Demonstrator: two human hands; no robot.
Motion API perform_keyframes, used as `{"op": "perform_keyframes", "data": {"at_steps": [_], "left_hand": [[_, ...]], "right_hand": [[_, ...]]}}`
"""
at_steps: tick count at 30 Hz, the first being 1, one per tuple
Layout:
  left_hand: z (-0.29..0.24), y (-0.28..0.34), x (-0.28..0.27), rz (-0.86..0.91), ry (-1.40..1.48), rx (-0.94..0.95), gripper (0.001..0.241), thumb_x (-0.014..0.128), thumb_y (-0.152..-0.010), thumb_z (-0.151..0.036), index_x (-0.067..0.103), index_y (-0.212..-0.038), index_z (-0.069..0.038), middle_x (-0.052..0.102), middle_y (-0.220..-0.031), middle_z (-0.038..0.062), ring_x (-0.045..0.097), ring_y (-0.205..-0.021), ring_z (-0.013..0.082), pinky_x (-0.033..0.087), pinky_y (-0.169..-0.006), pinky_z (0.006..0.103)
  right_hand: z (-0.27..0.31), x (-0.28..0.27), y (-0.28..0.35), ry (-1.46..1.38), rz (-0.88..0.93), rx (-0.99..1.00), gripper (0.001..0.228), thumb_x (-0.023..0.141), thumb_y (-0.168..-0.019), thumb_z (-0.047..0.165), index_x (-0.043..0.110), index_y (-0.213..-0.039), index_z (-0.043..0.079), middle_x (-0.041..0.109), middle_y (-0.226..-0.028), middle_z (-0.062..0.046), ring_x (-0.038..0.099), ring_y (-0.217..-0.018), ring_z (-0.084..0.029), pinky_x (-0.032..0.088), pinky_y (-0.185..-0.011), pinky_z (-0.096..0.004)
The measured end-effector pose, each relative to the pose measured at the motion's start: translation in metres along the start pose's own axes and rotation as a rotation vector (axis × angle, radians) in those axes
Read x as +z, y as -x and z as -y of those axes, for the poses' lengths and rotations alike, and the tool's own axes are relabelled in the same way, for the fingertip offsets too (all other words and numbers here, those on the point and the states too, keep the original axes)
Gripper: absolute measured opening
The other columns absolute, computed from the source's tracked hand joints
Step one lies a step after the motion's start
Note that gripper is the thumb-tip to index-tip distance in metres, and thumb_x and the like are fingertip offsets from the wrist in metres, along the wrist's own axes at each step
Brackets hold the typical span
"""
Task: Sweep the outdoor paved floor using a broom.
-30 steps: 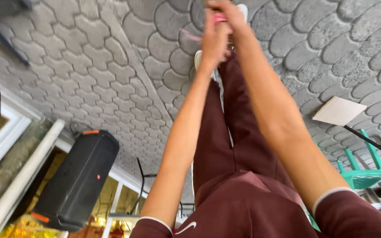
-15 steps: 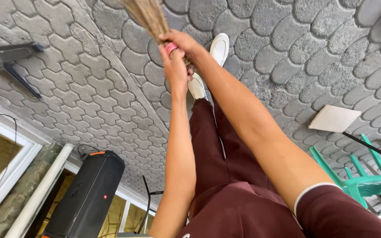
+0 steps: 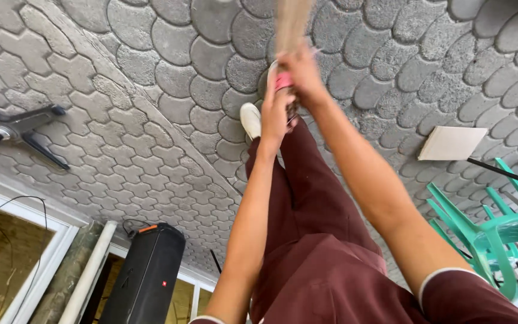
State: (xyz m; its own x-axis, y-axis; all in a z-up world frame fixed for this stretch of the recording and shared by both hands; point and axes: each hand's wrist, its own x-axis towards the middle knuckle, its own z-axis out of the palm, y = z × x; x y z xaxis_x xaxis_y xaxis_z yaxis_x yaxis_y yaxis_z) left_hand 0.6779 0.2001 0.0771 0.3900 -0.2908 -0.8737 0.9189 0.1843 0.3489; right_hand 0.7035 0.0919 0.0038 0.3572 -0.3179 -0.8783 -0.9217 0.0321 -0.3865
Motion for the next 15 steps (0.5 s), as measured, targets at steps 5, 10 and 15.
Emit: {"op": "perform_keyframes", "data": {"at_steps": [5, 10, 15], "left_hand": [[0.002, -0.003, 0.026, -0.527, -0.304, -0.165, 0.086, 0.056, -0.083, -0.034, 0.025, -0.163, -0.023, 0.069, -0.104, 0.029, 0.071, -0.057, 0.0288, 0.057, -0.04, 0.0363], [-0.002, -0.072, 0.107, 0.014, -0.098, -0.02, 0.048, 0.052, -0.088, -0.027, 0.034, -0.129, -0.01, 0.052, -0.06, 0.007, 0.043, -0.034, 0.016, 0.024, -0.027, 0.0306], [-0.018, -0.107, 0.108, 0.36, 0.004, -0.103, 0.083, 0.051, -0.085, -0.02, 0.023, -0.163, -0.029, 0.05, -0.051, 0.007, 0.036, -0.035, 0.0152, 0.023, -0.031, 0.0323]], "right_hand": [[-0.035, 0.035, -0.011, -0.073, 0.337, 0.147, 0.048, 0.084, -0.073, 0.036, 0.078, -0.116, 0.016, 0.076, -0.108, -0.008, 0.07, -0.108, -0.022, 0.049, -0.099, -0.038], [-0.001, -0.114, -0.059, -0.142, 0.071, 0.226, 0.028, 0.072, -0.084, 0.037, 0.074, -0.101, 0.015, 0.072, -0.086, 0.004, 0.065, -0.072, -0.006, 0.051, -0.064, -0.02], [0.021, -0.126, -0.051, -0.158, -0.197, 0.032, 0.039, 0.066, -0.087, 0.028, 0.059, -0.124, 0.018, 0.072, -0.101, 0.0, 0.069, -0.083, -0.009, 0.061, -0.077, -0.023]]}}
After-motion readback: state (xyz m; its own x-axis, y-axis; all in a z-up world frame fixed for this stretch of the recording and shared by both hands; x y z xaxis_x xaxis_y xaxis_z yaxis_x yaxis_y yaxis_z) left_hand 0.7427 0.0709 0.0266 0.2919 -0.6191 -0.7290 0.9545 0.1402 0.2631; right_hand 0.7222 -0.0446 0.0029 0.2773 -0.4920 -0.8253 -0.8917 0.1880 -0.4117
